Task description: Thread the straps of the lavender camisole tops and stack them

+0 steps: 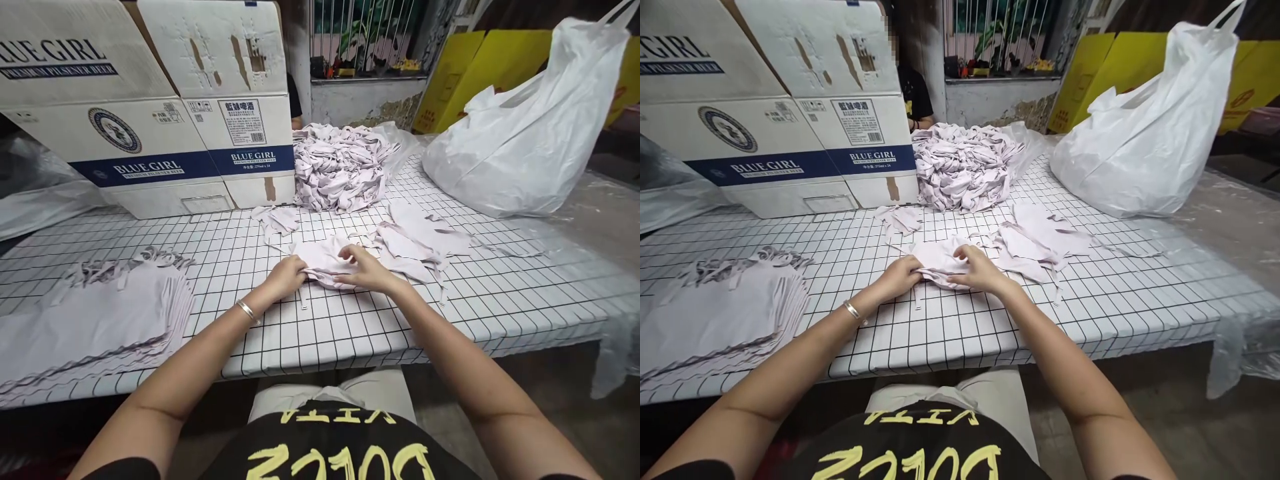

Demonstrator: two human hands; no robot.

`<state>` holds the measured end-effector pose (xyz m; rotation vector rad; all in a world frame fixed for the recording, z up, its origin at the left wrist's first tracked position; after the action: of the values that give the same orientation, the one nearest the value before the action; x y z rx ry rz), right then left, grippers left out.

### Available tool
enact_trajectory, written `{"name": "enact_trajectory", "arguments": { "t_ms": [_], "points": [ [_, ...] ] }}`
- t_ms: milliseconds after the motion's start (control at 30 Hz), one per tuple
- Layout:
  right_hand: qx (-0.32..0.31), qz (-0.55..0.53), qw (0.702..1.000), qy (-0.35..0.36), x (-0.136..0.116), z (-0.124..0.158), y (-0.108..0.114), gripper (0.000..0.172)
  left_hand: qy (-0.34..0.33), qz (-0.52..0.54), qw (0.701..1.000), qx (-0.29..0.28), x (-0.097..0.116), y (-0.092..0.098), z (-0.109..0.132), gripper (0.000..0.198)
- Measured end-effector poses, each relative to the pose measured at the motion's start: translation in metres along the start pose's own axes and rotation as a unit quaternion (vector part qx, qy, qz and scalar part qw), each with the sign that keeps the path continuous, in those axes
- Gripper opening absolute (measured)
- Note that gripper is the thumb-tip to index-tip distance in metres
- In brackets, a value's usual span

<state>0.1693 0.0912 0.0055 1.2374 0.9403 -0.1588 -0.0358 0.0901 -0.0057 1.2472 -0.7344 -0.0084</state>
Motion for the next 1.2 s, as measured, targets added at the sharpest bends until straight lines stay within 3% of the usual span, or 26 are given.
{"name": "enact_trajectory", "arguments": {
  "t_ms": [100,200,267,333,400,467,533,600,700,767,833,933,1000,1100,1200],
  "points": [
    [0.010,-0.014,0.998,0.063,-0.039,-0.025,-0.007,0.057,-0.073,0.038,0.995,0.057,0.012,0.028,-0.007,0.032],
    [0.040,-0.054,0.996,0.056,-0.064,-0.056,0.006,0.035,-0.123,0.006,0.971,0.205,0.032,0.068,0.002,0.027],
    [0.096,-0.087,0.991,0.033,-0.074,-0.072,0.023,0.023,-0.109,0.008,0.934,0.339,0.042,0.086,0.018,0.018],
    [0.166,-0.133,0.977,0.020,-0.081,-0.081,0.041,0.030,-0.059,0.085,0.910,0.401,0.042,0.085,0.029,0.020],
    [0.199,-0.205,0.958,0.025,-0.084,-0.083,0.052,0.037,0.008,0.209,0.911,0.354,0.033,0.066,0.026,0.036],
    [0.194,-0.285,0.938,0.036,-0.082,-0.076,0.056,0.038,0.061,0.317,0.915,0.244,0.021,0.040,0.017,0.043],
    [0.189,-0.320,0.928,0.024,-0.066,-0.060,0.054,0.040,0.073,0.382,0.908,0.155,0.007,0.021,0.013,0.039],
    [0.178,-0.301,0.937,-0.027,-0.038,-0.037,0.047,0.042,0.063,0.416,0.899,0.118,-0.007,0.016,0.016,0.037],
    [0.105,-0.238,0.956,-0.135,0.012,-0.003,0.025,0.043,0.081,0.428,0.894,0.100,-0.028,0.019,0.029,0.039],
    [0.081,-0.186,0.965,-0.164,0.029,0.010,0.014,0.038,0.094,0.406,0.905,0.083,-0.031,0.024,0.035,0.043],
    [0.095,-0.134,0.979,-0.121,0.019,0.009,0.010,0.032,0.083,0.362,0.926,0.073,-0.023,0.035,0.035,0.046],
    [0.084,-0.104,0.990,0.033,-0.029,-0.011,0.007,0.042,0.022,0.266,0.962,0.064,0.010,0.062,0.028,0.040],
    [0.067,-0.084,0.990,0.093,-0.057,-0.029,0.007,0.047,-0.029,0.205,0.976,0.070,0.037,0.086,0.024,0.033],
    [0.121,0.014,0.991,0.049,-0.065,-0.046,0.019,0.031,-0.063,0.082,0.988,0.117,0.066,0.129,0.025,0.020],
    [0.166,0.108,0.979,-0.048,-0.044,-0.050,0.048,0.021,-0.015,-0.089,0.983,0.157,0.067,0.170,0.028,0.014]
  ]
}}
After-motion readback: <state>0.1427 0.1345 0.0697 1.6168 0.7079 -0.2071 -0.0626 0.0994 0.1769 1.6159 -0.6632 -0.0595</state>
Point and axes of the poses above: each hand's wrist, its own z-axis away from the middle knuckle, its own y-axis out of the back of the hand, x = y × z, the point moved 5 cm from there along -z, towards the middle knuckle, and after that the axes turned 11 degrees about -x, right-handed, at the moved point
